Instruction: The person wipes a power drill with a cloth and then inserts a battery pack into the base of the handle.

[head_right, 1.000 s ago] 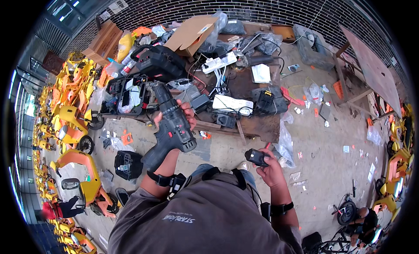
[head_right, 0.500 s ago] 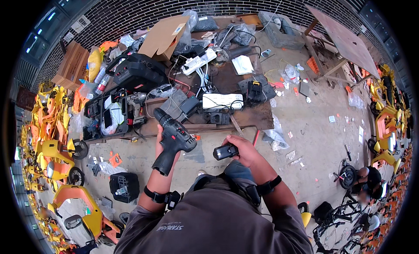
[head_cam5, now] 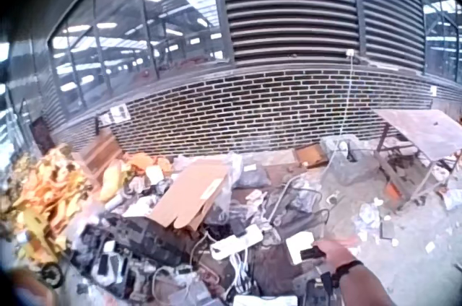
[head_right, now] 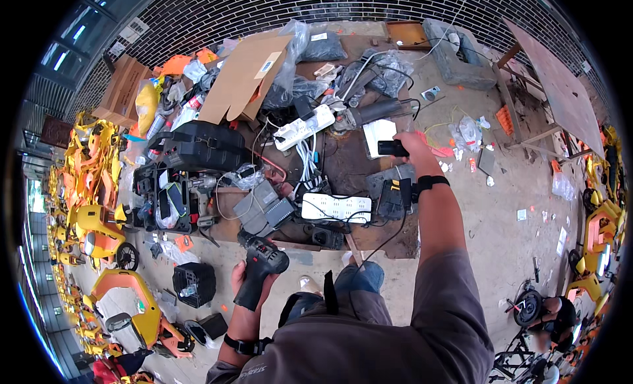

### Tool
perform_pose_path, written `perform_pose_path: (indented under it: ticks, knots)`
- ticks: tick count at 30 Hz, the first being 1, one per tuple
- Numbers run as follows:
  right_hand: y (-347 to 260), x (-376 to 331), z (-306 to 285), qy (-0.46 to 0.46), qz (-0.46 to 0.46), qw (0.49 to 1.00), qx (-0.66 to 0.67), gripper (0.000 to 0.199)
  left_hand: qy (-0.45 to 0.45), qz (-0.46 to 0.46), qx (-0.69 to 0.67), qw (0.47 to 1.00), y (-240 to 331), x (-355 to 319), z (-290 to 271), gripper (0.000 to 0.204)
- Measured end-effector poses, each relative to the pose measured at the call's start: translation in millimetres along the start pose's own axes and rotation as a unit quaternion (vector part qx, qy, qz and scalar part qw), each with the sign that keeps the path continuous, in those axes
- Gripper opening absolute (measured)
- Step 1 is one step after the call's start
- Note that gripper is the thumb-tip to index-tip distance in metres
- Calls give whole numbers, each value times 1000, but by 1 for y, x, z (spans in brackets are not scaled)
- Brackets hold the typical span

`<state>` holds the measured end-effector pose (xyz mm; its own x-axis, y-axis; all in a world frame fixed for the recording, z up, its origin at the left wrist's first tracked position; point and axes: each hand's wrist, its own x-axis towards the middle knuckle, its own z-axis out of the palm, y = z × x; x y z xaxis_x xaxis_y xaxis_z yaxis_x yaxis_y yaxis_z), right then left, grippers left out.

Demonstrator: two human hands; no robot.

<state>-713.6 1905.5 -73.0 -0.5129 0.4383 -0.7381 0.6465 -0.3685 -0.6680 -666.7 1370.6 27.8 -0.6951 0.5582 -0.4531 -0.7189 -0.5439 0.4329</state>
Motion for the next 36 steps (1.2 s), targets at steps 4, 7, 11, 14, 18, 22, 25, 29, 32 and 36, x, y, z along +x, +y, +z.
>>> perform_pose_path:
  ticks: [4,7,11,14,18,22,25,29,32,36]
  knots:
    - [-6,54,8,29,42,989,-138,30,31,69,47,996,2,3,39,86]
    - [-4,88,8,20,-2,977,-213,30,61,92,77,991,4,10,61,93]
    - [-67,23,8,-29,-64,970,-234,24,69,68,90,991,3,7,68,94]
    - [-89,-7,-9,-41,-171,954,-243,24,74,48,74,993,-1,7,73,91]
    - [-92,-25,-6,-44,-211,953,-211,21,106,51,77,990,-3,0,70,80]
    - [-98,-111,13,-58,-300,935,-180,21,71,86,111,988,0,-14,71,85]
    - [-80,-209,43,-146,-362,902,-184,21,23,119,141,983,5,-25,66,86]
    - [-15,-328,112,-298,-493,775,-261,18,-16,156,163,974,8,-57,61,94]
    - [23,-388,159,-360,-455,743,-334,18,-8,136,243,960,5,-93,46,101]
    - [65,-429,210,-261,-539,655,-460,26,-26,165,328,930,5,-143,22,104]
